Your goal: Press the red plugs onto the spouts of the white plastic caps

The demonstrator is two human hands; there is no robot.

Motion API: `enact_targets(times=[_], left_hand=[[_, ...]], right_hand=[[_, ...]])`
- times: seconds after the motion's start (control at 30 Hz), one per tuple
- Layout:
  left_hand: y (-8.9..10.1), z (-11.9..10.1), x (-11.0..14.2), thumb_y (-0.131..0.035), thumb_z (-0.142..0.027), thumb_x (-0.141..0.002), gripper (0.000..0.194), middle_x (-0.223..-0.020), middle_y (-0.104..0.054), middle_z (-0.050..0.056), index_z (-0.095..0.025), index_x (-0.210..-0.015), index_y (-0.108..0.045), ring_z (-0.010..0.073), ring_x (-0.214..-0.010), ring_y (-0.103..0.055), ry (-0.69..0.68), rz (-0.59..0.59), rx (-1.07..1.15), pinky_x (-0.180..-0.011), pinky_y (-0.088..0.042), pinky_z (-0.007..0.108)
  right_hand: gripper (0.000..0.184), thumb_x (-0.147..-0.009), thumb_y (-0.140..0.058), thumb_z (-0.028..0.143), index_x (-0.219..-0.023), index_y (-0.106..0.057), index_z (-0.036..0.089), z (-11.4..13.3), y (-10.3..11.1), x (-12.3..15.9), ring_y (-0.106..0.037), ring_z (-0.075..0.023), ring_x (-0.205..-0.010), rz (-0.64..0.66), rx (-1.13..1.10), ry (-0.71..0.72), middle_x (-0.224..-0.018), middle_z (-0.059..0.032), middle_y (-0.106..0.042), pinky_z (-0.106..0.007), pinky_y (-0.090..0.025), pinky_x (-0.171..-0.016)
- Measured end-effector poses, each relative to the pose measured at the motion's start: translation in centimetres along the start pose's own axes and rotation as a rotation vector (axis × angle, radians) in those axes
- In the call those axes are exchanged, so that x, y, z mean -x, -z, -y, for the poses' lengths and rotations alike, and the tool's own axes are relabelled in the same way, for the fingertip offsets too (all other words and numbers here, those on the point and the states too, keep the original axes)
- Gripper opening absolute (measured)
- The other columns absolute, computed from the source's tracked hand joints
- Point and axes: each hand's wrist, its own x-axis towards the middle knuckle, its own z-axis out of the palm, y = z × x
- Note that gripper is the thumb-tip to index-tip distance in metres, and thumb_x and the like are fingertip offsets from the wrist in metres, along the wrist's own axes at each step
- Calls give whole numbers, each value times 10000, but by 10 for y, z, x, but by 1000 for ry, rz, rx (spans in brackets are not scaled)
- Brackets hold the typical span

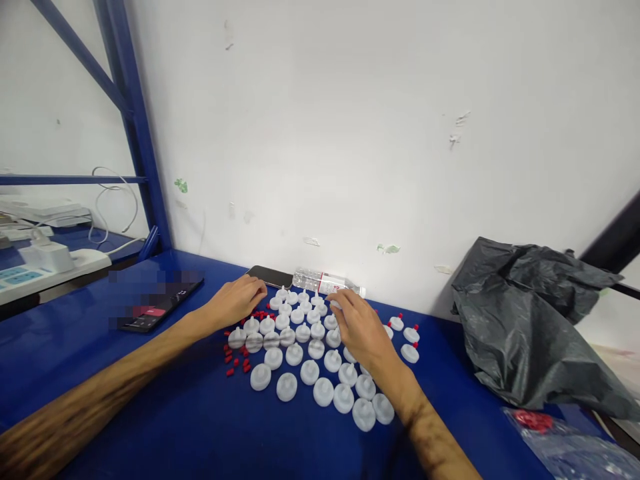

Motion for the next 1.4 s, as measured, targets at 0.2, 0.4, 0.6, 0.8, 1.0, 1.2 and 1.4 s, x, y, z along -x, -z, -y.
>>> enact_targets(times=[0.2, 0.4, 0.6, 0.8, 1.0, 1.2, 1.4], left_hand=[[16, -26, 1, -543, -386, -981, 268, -924, -773, 33, -219, -988, -753, 198, -818, -684, -22, -116, 372, -768, -515, 306], [11, -53, 9, -604, -430, -943, 290, -942, -784, 39, -200, -947, -781, 189, -863, -700, -63, -17, 749, -676, -516, 244], [4, -63, 15, -629, -387, -933, 235, -859, -773, 24, -214, -948, -788, 154, -775, -681, -57, 58, 842, -631, -499, 219], [4, -61, 15, -672, -356, -904, 216, -785, -763, 26, -188, -969, -791, 140, -677, -662, -17, 102, 918, -582, -495, 218], [1, -60, 16, -602, -402, -965, 279, -875, -790, 42, -201, -1010, -791, 180, -774, -703, -107, 6, 708, -726, -540, 276], [-7, -57, 19, -457, -315, -1040, 281, -986, -743, 51, -213, -1056, -718, 197, -904, -673, -333, -99, 356, -814, -495, 307], [-7, -56, 21, -447, -248, -1036, 253, -867, -690, 28, -196, -995, -691, 161, -784, -626, -344, -99, 399, -734, -462, 274]], right_hand=[[263, -954, -538, 138, -1206, -541, 212, 26, -1, 3, -667, -264, -1093, -50, 16, 154, -1152, -97, -687, -445, -609, -909], [234, -957, -567, 153, -1175, -543, 235, 36, -4, 6, -690, -237, -1011, -39, -37, 199, -1039, -57, -716, -407, -629, -840], [163, -948, -589, 146, -1072, -533, 236, 41, -6, 6, -695, -244, -1037, -32, -36, 276, -1091, -70, -744, -416, -616, -863], [219, -917, -543, 57, -1037, -512, 237, 42, -7, 7, -663, -250, -1114, -72, -46, 296, -1162, -89, -732, -422, -596, -916], [311, -864, -463, -20, -1030, -524, 237, 39, -11, 8, -657, -247, -1107, -82, -52, 313, -1100, -78, -723, -444, -574, -953], [270, -878, -429, -26, -938, -525, 220, 44, -10, 7, -683, -219, -1026, -108, -42, 378, -1040, -97, -715, -400, -593, -908], [320, -850, -388, -64, -926, -561, 194, 49, -7, 6, -675, -227, -1012, -173, 89, 481, -1089, -138, -710, -458, -588, -959]])
